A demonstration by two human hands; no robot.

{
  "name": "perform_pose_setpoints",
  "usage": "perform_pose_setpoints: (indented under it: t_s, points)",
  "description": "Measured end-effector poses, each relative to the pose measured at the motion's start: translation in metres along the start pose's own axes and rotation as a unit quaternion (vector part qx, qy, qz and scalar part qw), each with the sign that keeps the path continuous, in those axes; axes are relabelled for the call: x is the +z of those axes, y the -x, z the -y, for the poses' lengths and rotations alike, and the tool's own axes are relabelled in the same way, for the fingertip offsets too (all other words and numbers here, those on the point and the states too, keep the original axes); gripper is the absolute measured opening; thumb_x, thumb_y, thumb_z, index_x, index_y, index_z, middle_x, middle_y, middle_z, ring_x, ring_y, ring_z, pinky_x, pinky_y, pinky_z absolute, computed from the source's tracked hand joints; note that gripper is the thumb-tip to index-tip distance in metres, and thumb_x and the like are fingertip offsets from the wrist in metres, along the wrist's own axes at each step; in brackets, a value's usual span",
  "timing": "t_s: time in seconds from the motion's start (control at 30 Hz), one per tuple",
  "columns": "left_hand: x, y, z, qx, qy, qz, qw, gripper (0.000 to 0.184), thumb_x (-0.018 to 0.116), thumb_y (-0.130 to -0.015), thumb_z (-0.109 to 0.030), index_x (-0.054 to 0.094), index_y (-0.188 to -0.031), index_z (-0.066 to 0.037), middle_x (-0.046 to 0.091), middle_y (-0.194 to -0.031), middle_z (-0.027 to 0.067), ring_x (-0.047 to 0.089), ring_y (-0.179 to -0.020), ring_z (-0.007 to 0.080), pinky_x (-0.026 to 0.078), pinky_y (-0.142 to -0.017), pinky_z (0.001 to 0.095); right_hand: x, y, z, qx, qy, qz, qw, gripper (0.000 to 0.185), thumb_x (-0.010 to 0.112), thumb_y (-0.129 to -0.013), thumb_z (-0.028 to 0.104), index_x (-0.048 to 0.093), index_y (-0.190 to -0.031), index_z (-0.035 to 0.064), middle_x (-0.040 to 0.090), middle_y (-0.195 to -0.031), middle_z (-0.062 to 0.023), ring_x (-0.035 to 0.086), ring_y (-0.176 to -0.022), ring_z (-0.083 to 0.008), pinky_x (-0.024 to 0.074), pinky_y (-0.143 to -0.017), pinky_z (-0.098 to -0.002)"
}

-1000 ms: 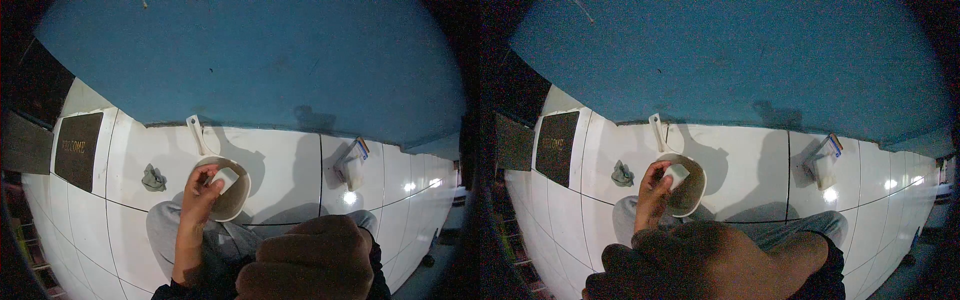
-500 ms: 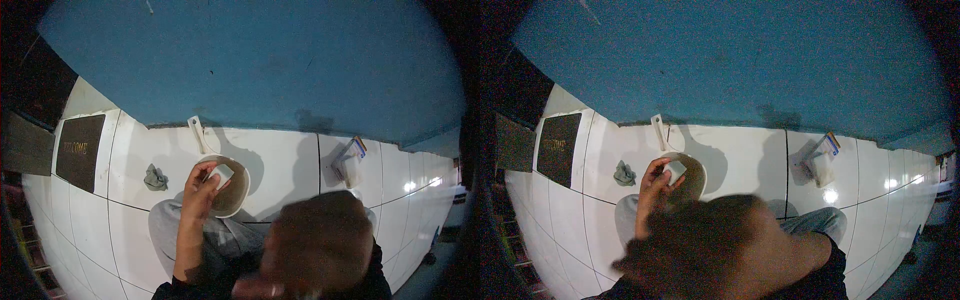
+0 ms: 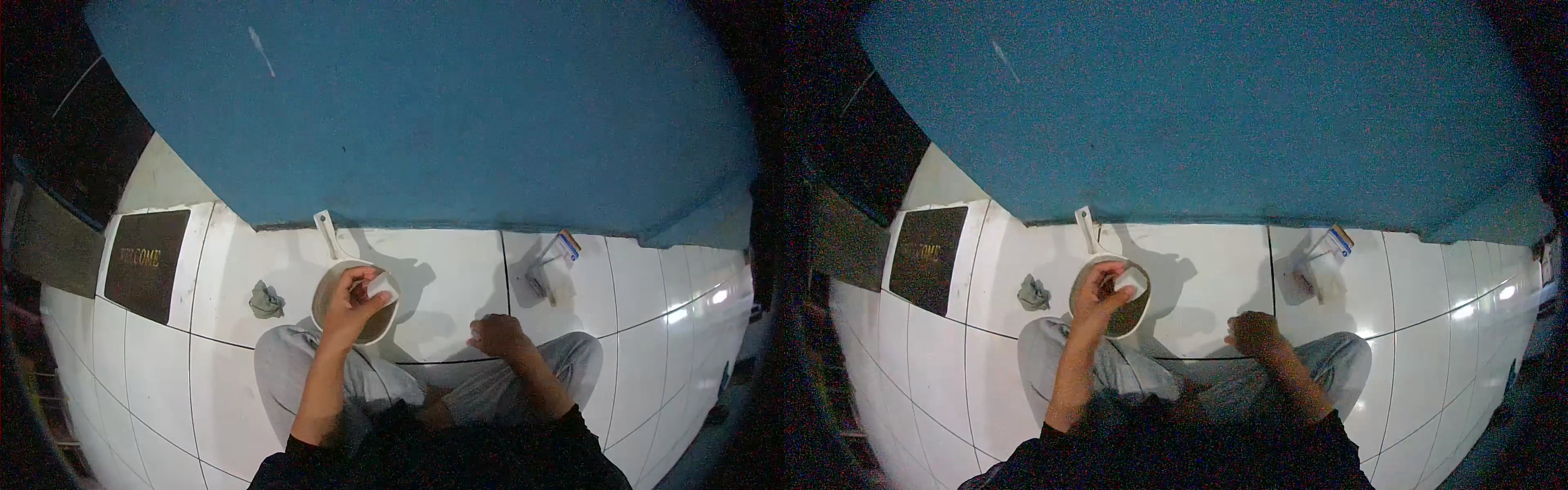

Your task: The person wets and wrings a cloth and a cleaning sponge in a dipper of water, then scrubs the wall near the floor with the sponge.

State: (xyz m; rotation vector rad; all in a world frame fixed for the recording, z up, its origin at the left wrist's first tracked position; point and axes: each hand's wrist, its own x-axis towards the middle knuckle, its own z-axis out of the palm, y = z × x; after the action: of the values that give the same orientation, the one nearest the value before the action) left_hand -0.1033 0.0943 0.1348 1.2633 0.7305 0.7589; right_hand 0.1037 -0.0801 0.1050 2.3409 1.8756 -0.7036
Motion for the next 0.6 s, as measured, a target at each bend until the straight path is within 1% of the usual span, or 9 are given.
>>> perform_pose_setpoints:
  t_s: [0.03, 0.07, 0.13, 0.17, 0.23, 0.3, 0.37, 0.4, 0.6]
  points:
    - [0.003, 0.0, 0.003, 0.014, -0.012, 0.021, 1.0, 0.037, 0.066, -0.069, 0.001, 0.048, -0.101, -0.005, 0.048, -0.097, 0.0013, 0.047, -0.09, 0.0106, 0.038, -0.077, 0.022, -0.001, 0.004, 0.0, -0.025, 0.015, 0.062, 0.998, 0.025, 0.057, -0.074, 0.032, 0.057, -0.083, 0.0086, 0.057, -0.075, -0.0116, 0.056, -0.075, -0.0311, 0.0452, -0.068, -0.0413]
    - [0.005, 0.0, 0.008, 0.029, -0.024, 0.041, 0.998, 0.037, 0.066, -0.069, 0.0, 0.047, -0.101, -0.005, 0.049, -0.098, 0.0016, 0.047, -0.091, 0.0108, 0.038, -0.077, 0.022, -0.004, 0.007, 0.002, -0.024, 0.016, 0.053, 0.998, 0.025, 0.057, -0.074, 0.032, 0.057, -0.083, 0.0086, 0.057, -0.075, -0.0116, 0.056, -0.075, -0.0311, 0.0452, -0.068, -0.0413]
    - [0.006, -0.001, 0.026, 0.07, -0.004, 0.067, 0.995, 0.036, 0.066, -0.071, -0.003, 0.046, -0.101, -0.005, 0.049, -0.099, 0.0025, 0.048, -0.093, 0.0118, 0.039, -0.077, 0.0226, -0.02, 0.013, 0.019, -0.137, -0.03, 0.095, 0.986, 0.022, 0.057, -0.073, 0.029, 0.059, -0.087, 0.0125, 0.057, -0.077, -0.0122, 0.055, -0.08, -0.0299, 0.0438, -0.073, -0.0411]
    - [0.006, -0.001, 0.032, 0.067, -0.006, 0.073, 0.995, 0.036, 0.066, -0.071, -0.003, 0.046, -0.101, -0.005, 0.049, -0.1, 0.0033, 0.048, -0.094, 0.0122, 0.04, -0.078, 0.0236, -0.037, 0.027, 0.03, -0.165, -0.061, 0.143, 0.974, 0.023, 0.058, -0.071, 0.023, 0.059, -0.093, 0.0142, 0.056, -0.084, -0.0134, 0.054, -0.084, -0.0291, 0.0426, -0.075, -0.0415]
    - [0.01, 0.005, 0.031, 0.069, -0.009, 0.081, 0.994, 0.036, 0.066, -0.071, -0.004, 0.046, -0.101, -0.004, 0.049, -0.1, 0.004, 0.048, -0.095, 0.0127, 0.041, -0.078, 0.0247, -0.021, 0.037, 0.035, -0.198, -0.084, 0.247, 0.945, 0.031, 0.057, -0.071, 0.018, 0.055, -0.102, 0.0175, 0.054, -0.092, -0.0146, 0.052, -0.09, -0.0294, 0.0413, -0.079, -0.0411]
    - [0.016, 0.011, 0.027, 0.064, -0.074, 0.078, 0.992, 0.035, 0.066, -0.071, -0.004, 0.046, -0.1, -0.004, 0.05, -0.1, 0.005, 0.049, -0.096, 0.0144, 0.043, -0.079, 0.0265, -0.031, 0.064, 0.063, -0.206, -0.066, 0.301, 0.929, 0.039, 0.054, -0.073, 0.01, 0.049, -0.111, 0.0175, 0.053, -0.099, -0.0162, 0.05, -0.096, -0.0301, 0.0392, -0.083, -0.0405]
    - [0.02, 0.017, 0.027, 0.069, -0.108, 0.084, 0.988, 0.034, 0.066, -0.071, -0.004, 0.046, -0.099, -0.004, 0.049, -0.1, 0.0052, 0.05, -0.095, 0.015, 0.043, -0.078, 0.0265, 0.02, 0.071, 0.064, -0.368, -0.188, 0.192, 0.89, 0.042, 0.049, -0.076, 0.006, 0.044, -0.117, 0.0123, 0.049, -0.11, -0.0164, 0.049, -0.1, -0.0298, 0.0378, -0.087, -0.0392]
    - [0.023, 0.019, 0.029, 0.07, -0.141, 0.085, 0.984, 0.034, 0.066, -0.071, -0.004, 0.047, -0.098, -0.004, 0.048, -0.1, 0.0054, 0.05, -0.094, 0.0157, 0.043, -0.078, 0.0265, 0.027, 0.08, 0.066, -0.365, -0.186, 0.187, 0.893, 0.042, 0.049, -0.076, 0.006, 0.044, -0.117, 0.0123, 0.049, -0.11, -0.0164, 0.049, -0.1, -0.0298, 0.0378, -0.087, -0.0392]
    - [0.03, 0.026, 0.027, 0.088, -0.12, 0.104, 0.983, 0.033, 0.067, -0.07, -0.005, 0.048, -0.097, -0.004, 0.043, -0.099, 0.0057, 0.051, -0.092, 0.0172, 0.046, -0.076, 0.0266, 0.053, 0.115, 0.086, -0.291, -0.298, 0.135, 0.899, 0.037, 0.041, -0.082, 0.012, 0.04, -0.118, 0.0035, 0.037, -0.123, -0.0135, 0.048, -0.101, -0.0272, 0.0408, -0.086, -0.0344]
